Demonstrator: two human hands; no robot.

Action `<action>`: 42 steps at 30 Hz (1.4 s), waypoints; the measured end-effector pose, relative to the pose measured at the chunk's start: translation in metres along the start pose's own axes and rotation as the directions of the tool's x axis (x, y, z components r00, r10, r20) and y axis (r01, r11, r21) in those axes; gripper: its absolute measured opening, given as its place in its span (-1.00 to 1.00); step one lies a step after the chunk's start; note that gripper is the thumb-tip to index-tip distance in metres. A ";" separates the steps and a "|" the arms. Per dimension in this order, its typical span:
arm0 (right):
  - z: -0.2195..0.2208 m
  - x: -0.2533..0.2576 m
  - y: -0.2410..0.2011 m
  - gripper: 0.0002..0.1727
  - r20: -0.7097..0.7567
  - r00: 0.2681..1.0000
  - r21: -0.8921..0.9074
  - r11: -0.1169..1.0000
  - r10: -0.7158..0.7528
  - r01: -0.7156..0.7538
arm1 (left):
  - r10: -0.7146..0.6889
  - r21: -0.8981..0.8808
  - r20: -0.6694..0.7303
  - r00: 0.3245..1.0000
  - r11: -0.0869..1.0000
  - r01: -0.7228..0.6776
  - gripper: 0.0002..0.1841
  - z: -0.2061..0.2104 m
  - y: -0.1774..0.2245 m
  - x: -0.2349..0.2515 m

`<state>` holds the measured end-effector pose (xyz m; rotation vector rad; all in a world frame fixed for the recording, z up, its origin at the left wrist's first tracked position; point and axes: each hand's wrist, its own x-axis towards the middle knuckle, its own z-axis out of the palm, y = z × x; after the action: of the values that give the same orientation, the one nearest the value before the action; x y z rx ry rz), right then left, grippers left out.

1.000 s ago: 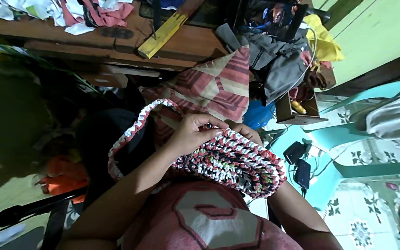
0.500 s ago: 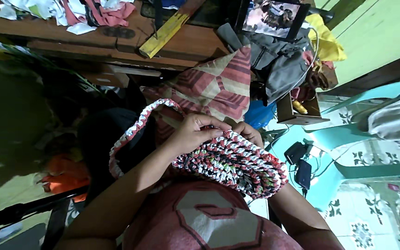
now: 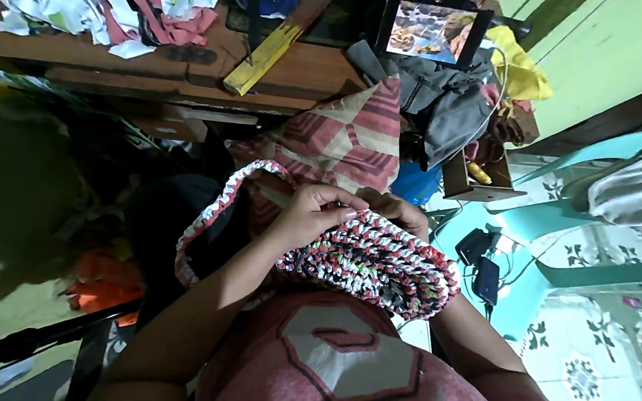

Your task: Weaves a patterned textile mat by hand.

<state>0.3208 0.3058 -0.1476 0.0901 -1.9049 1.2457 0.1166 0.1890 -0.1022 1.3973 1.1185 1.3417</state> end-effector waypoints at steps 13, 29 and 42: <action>-0.012 -0.007 0.002 -0.82 0.091 0.943 0.324 0.886 0.320 -0.332 | 0.005 -0.034 -0.029 1.000 0.999 -0.006 -0.85 0.000 0.000 -0.002; 0.003 -0.005 -0.003 -0.76 0.044 0.974 0.366 0.903 0.224 -0.224 | -0.020 -0.034 -0.027 0.999 0.999 0.019 -0.85 0.000 0.000 -0.002; -0.007 -0.001 -0.011 -0.85 0.138 0.872 0.356 0.798 0.469 -0.485 | -0.011 -0.020 0.008 1.000 1.000 0.012 -0.84 -0.001 -0.002 -0.003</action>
<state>0.3308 0.3059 -0.1389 -0.1785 -1.7483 1.9684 0.1152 0.1868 -0.1047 1.3790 1.1038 1.3345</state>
